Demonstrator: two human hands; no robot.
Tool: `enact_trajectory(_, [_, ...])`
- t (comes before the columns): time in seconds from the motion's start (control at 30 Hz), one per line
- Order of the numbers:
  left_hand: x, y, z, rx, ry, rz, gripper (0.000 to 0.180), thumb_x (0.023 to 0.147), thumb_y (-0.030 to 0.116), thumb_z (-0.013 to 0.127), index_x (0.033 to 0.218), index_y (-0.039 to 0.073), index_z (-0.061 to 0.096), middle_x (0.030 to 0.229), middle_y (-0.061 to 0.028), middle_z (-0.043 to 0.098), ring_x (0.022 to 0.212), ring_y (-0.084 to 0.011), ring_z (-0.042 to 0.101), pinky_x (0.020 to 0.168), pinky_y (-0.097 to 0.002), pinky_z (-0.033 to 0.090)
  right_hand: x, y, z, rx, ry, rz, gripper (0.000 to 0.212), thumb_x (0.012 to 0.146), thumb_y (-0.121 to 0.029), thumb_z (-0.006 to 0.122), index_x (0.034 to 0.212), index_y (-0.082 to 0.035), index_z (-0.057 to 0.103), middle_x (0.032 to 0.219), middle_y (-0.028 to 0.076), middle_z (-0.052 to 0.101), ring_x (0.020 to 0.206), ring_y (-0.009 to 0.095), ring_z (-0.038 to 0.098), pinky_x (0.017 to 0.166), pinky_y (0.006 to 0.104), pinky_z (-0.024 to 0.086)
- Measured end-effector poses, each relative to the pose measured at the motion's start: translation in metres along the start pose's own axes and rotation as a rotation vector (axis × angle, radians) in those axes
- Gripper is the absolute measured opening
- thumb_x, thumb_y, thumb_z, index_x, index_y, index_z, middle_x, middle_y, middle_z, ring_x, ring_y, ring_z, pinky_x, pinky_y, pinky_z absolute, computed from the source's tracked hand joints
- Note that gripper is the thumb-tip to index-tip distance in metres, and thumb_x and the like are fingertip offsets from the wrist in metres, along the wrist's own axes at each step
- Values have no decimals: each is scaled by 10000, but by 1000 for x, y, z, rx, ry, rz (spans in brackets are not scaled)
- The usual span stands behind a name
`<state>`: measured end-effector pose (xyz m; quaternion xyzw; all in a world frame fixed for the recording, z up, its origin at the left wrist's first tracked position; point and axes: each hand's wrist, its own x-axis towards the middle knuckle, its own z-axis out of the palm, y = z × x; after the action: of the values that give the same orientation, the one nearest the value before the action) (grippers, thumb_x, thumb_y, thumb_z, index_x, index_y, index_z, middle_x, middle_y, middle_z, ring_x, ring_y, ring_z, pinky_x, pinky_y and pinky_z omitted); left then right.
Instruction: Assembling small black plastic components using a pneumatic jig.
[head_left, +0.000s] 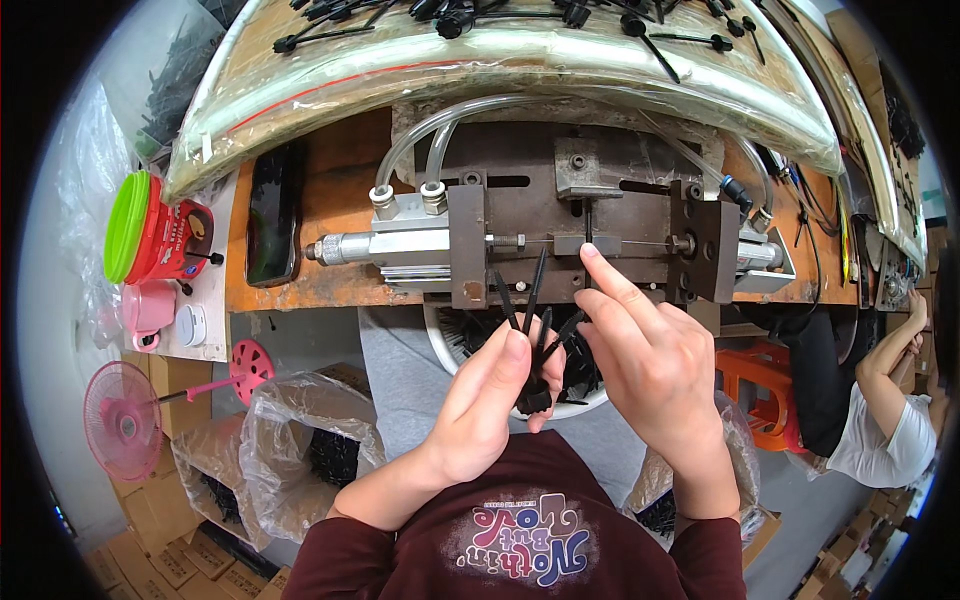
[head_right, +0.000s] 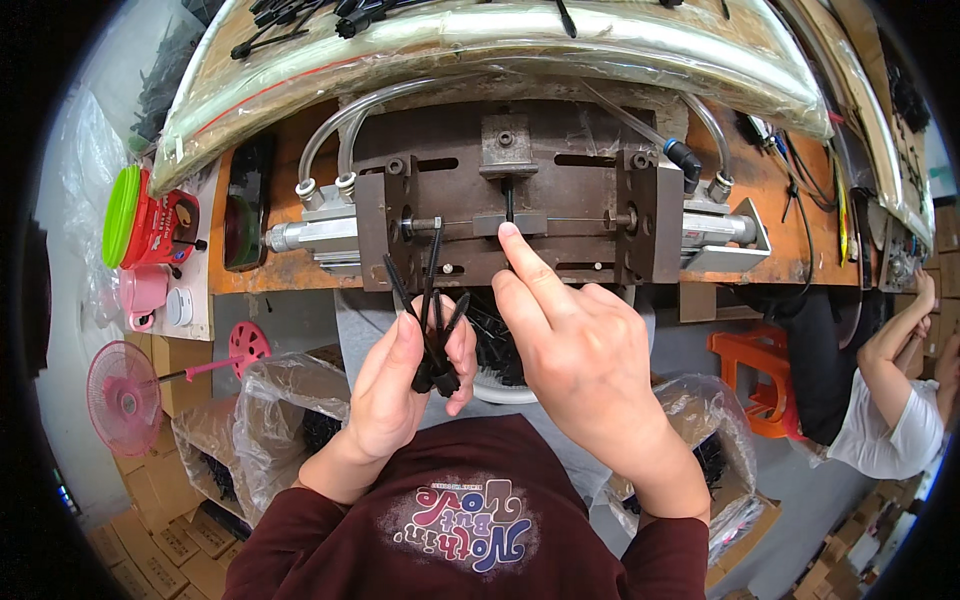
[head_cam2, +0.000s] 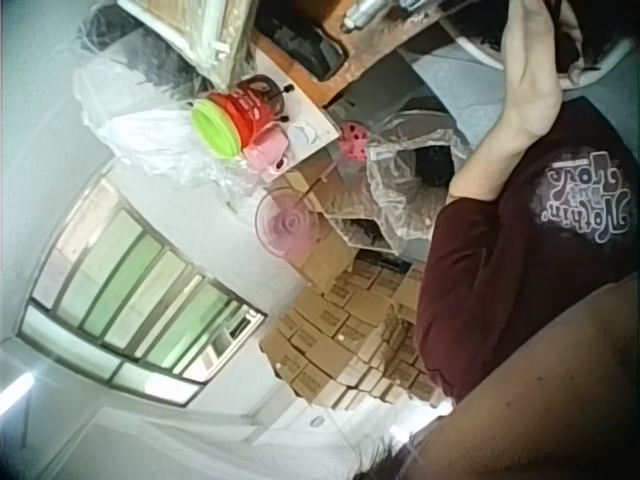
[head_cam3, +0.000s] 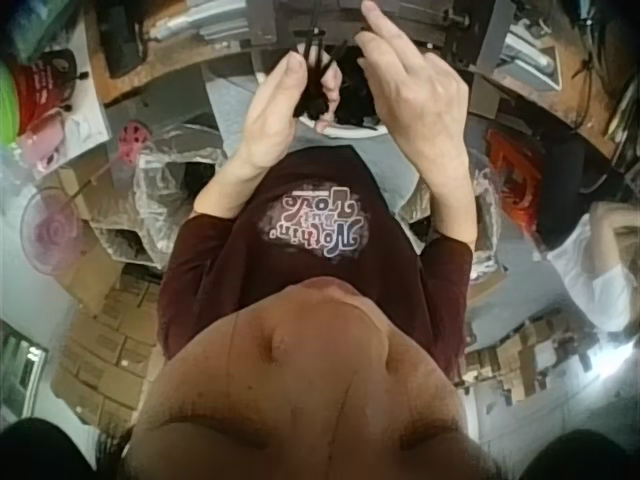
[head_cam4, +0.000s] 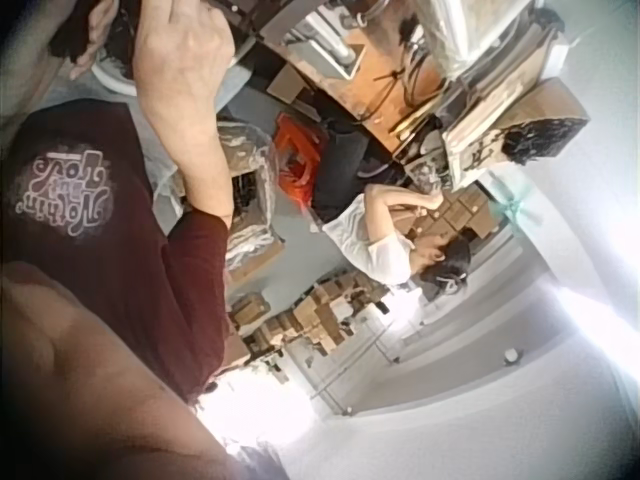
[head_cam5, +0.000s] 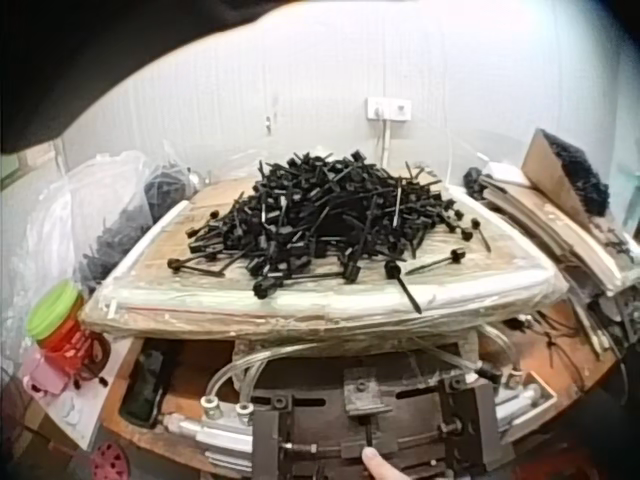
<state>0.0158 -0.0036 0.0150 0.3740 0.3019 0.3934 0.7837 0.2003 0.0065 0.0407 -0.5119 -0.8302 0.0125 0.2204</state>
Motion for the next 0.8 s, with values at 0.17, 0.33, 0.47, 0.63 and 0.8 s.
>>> enact_trajectory(0.17, [1, 4, 3, 163, 90, -52, 469, 1053, 469, 269, 978, 59, 484, 900, -43, 492, 753, -119, 474, 687, -254, 413, -12, -18, -15, 474, 174, -2, 314, 652, -90, 825, 939, -44, 706, 970, 90, 683, 633, 170, 626, 550, 281, 484])
enact_trajectory(0.33, [7, -2, 9, 188, 44, 21, 464, 1064, 439, 251, 1044, 51, 506, 957, -30, 507, 874, -112, 457, 827, -267, 375, -20, -22, -11, 405, 61, -126, 323, 636, -38, 736, 955, -12, 697, 988, 88, 646, 687, 174, 623, 564, 277, 498])
enact_trajectory(0.47, [10, -2, 11, -81, 114, -118, 372, 1065, 381, 328, 1040, 56, 508, 876, -10, 495, 798, -110, 458, 756, -263, 401, -27, -23, -13, 493, 195, -74, 336, 638, -4, 780, 964, -8, 698, 1027, 119, 660, 769, 232, 670, 649, 312, 556])
enact_trajectory(0.63, [15, -1, 9, -193, 62, -47, 302, 1038, 332, 456, 1086, 41, 521, 788, 26, 432, 734, -97, 427, 701, -257, 394, -44, -25, -12, 667, 216, 17, 352, 637, 4, 839, 958, -12, 696, 1121, 174, 667, 916, 314, 703, 740, 364, 595])
enact_trajectory(0.8, [17, 11, 12, -40, 21, -60, 323, 988, 308, 576, 1094, 3, 579, 811, 8, 499, 712, -78, 419, 675, -237, 369, -58, -28, -7, 778, 209, 30, 322, 640, -15, 840, 927, -4, 696, 1137, 201, 666, 951, 335, 701, 805, 401, 603])
